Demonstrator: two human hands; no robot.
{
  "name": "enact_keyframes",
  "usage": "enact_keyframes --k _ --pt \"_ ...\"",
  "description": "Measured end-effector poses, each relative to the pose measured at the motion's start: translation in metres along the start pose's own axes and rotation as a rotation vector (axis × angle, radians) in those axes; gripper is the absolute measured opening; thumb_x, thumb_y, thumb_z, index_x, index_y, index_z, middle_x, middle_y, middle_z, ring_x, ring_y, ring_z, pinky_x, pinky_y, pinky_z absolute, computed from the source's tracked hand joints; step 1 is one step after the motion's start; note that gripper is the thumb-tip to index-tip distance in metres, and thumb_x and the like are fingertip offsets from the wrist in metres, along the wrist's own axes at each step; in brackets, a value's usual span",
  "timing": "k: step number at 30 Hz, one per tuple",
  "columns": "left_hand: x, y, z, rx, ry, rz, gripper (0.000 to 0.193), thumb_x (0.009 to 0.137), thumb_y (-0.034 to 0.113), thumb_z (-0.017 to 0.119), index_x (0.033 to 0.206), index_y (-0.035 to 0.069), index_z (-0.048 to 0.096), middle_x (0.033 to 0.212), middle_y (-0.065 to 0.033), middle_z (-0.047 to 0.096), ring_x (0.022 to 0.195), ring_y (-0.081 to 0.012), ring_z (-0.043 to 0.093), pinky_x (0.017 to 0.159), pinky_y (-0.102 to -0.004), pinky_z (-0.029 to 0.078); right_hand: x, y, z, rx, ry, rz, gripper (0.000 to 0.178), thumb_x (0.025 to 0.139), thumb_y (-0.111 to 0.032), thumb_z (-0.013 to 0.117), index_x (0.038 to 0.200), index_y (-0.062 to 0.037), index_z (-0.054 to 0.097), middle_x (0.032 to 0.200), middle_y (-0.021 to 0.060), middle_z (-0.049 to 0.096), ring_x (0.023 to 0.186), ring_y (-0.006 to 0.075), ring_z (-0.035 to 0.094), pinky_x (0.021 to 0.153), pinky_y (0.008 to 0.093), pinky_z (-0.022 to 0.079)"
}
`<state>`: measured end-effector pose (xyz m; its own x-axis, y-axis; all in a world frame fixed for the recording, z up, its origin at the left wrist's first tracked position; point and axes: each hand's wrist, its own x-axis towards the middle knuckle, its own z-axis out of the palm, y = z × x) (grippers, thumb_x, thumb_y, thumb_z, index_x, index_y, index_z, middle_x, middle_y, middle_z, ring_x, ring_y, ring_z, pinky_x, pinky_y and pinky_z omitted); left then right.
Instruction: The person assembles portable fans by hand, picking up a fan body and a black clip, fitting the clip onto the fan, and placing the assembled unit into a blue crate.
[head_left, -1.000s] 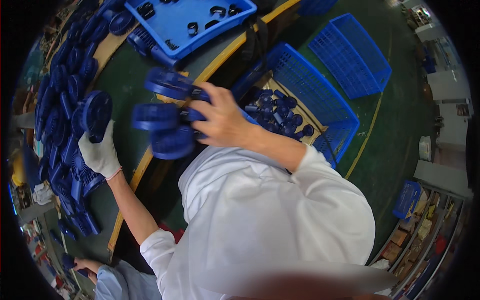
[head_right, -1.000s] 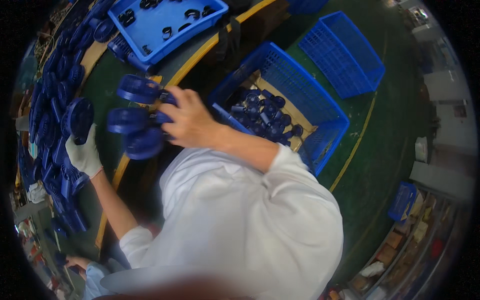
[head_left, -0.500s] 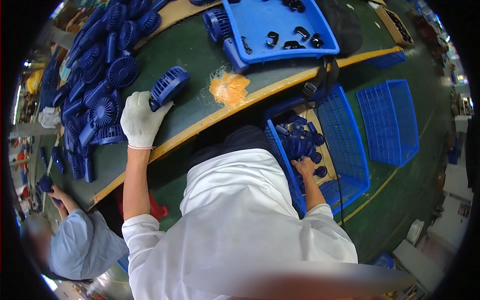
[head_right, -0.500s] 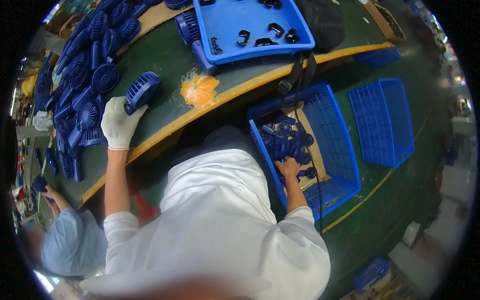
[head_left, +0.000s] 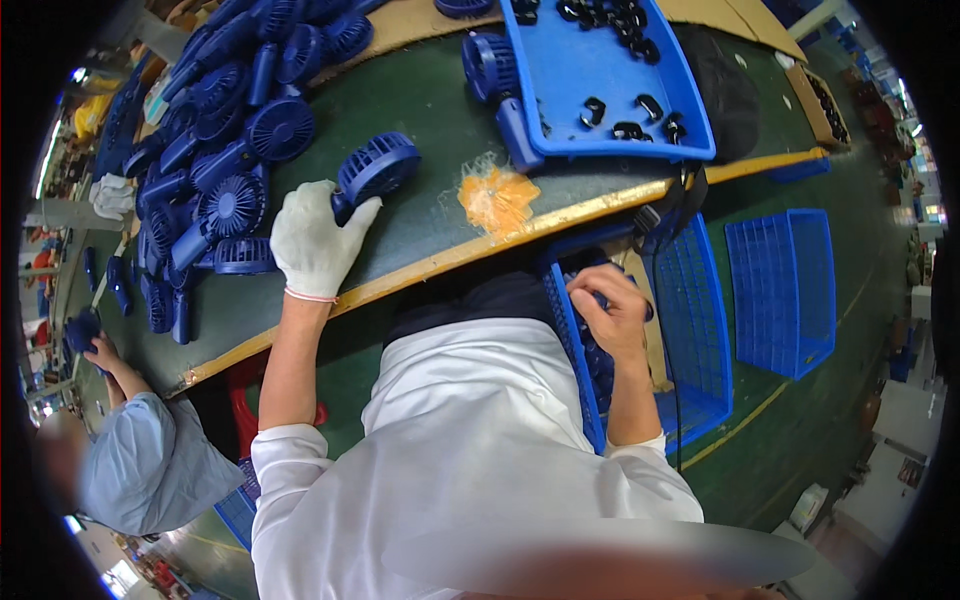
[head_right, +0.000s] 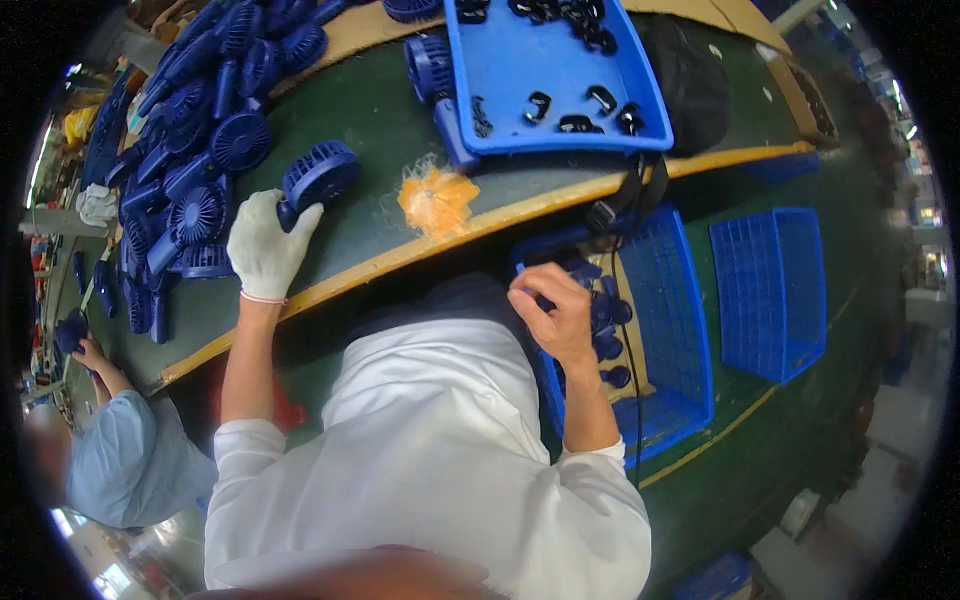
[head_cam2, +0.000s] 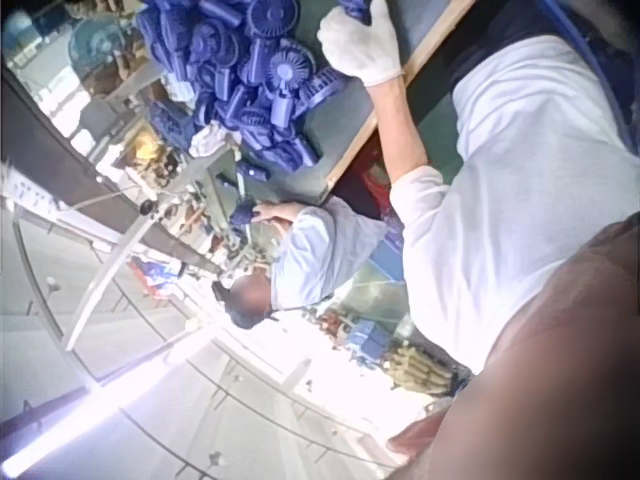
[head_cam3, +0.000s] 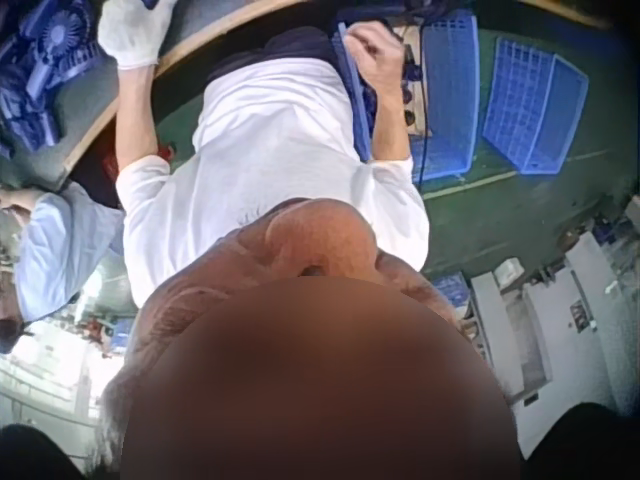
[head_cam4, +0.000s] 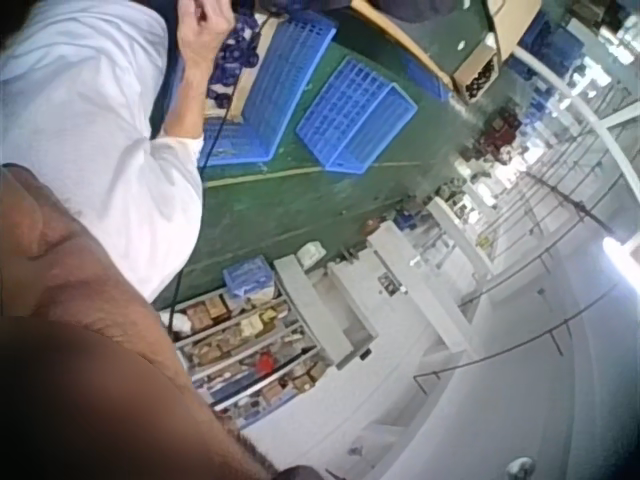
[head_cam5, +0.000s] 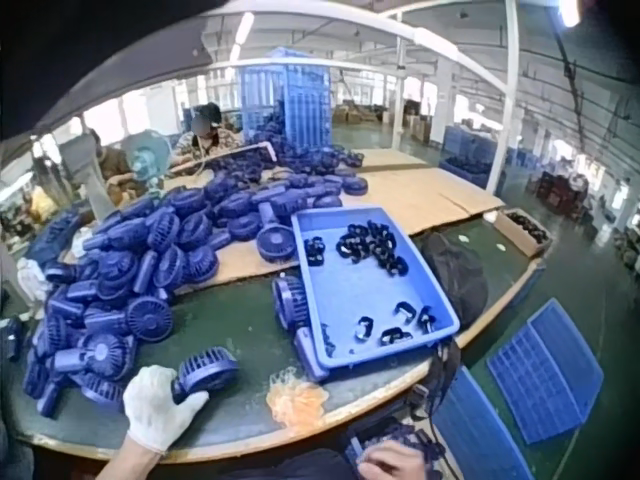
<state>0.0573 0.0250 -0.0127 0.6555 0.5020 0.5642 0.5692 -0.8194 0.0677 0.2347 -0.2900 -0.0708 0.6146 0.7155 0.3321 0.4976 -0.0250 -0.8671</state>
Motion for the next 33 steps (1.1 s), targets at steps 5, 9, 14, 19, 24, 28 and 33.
enact_keyframes --k 5,9,14,19,24,28,33 --pt "0.004 0.008 -0.006 -0.067 -0.15 -0.062 0.043 0.072 0.041 0.078 0.094 0.007 0.067 0.088 -0.0109 0.065 0.084 -0.0301 0.063 0.069 -0.0398 0.051 0.116 -0.043 -0.029 -0.546 0.178 -0.343 0.023 0.074 -0.008 0.077 0.089 0.003 0.064 0.098 0.0173 0.065 0.091 0.035 0.062 0.079 0.0409 0.05" --pt "-0.007 0.004 -0.006 -0.043 -0.076 -0.013 0.042 0.068 0.048 0.077 0.077 0.011 0.061 0.077 -0.0067 0.06 0.074 -0.0257 0.062 0.057 -0.0386 0.051 0.183 -0.024 -0.041 -0.826 -0.132 0.002 0.032 0.078 -0.024 0.076 0.095 0.0023 0.072 0.099 0.0177 0.067 0.093 0.0362 0.063 0.082 0.0427 0.05" --pt "-0.008 -0.001 -0.007 -0.111 -0.108 -0.042 0.041 0.067 0.045 0.079 0.082 0.01 0.064 0.078 -0.0064 0.06 0.075 -0.0248 0.062 0.057 -0.0372 0.05 0.22 -0.023 -0.036 -0.812 -0.452 0.041 0.023 0.072 -0.015 0.077 0.084 0.0042 0.071 0.076 0.0233 0.067 0.074 0.0371 0.067 0.071 0.0405 0.053" --pt "-0.007 -0.008 -0.005 -0.152 -0.146 -0.037 0.041 0.069 0.045 0.078 0.081 0.009 0.063 0.078 -0.0078 0.061 0.076 -0.0258 0.063 0.058 -0.0379 0.051 0.228 -0.009 -0.024 -0.831 -0.359 -0.074 0.022 0.07 -0.004 0.076 0.09 0.0035 0.071 0.092 0.0231 0.068 0.082 0.0375 0.067 0.077 0.04 0.053" --pt "-0.001 -0.011 -0.003 -0.168 -0.233 -0.038 0.041 0.075 0.048 0.072 0.082 0.008 0.063 0.082 -0.0099 0.063 0.081 -0.0265 0.064 0.064 -0.0392 0.054 0.22 -0.014 -0.008 -0.601 0.102 -0.41 0.024 0.075 0.007 0.07 0.097 0.0039 0.064 0.097 0.0139 0.064 0.078 0.0256 0.064 0.071 0.0305 0.052" --pt "-0.003 -0.015 0.001 -0.167 -0.141 -0.001 0.041 0.074 0.049 0.073 0.074 0.009 0.063 0.074 -0.0079 0.064 0.073 -0.0264 0.066 0.058 -0.0391 0.053 0.184 -0.051 0.029 -0.321 0.274 -0.406 0.019 0.08 0.007 0.069 0.098 0.0054 0.065 0.096 0.0105 0.064 0.076 0.0167 0.06 0.07 0.0269 0.049" --pt "-0.004 -0.01 -0.003 -0.238 -0.13 -0.005 0.042 0.072 0.047 0.074 0.066 0.008 0.062 0.066 -0.0077 0.062 0.065 -0.0267 0.064 0.053 -0.0388 0.048 0.133 -0.068 0.075 0.194 0.241 -0.181 0.021 0.086 0.006 0.065 0.106 0.0097 0.064 0.105 0.009 0.062 0.09 0.0136 0.058 0.08 0.0246 0.048"
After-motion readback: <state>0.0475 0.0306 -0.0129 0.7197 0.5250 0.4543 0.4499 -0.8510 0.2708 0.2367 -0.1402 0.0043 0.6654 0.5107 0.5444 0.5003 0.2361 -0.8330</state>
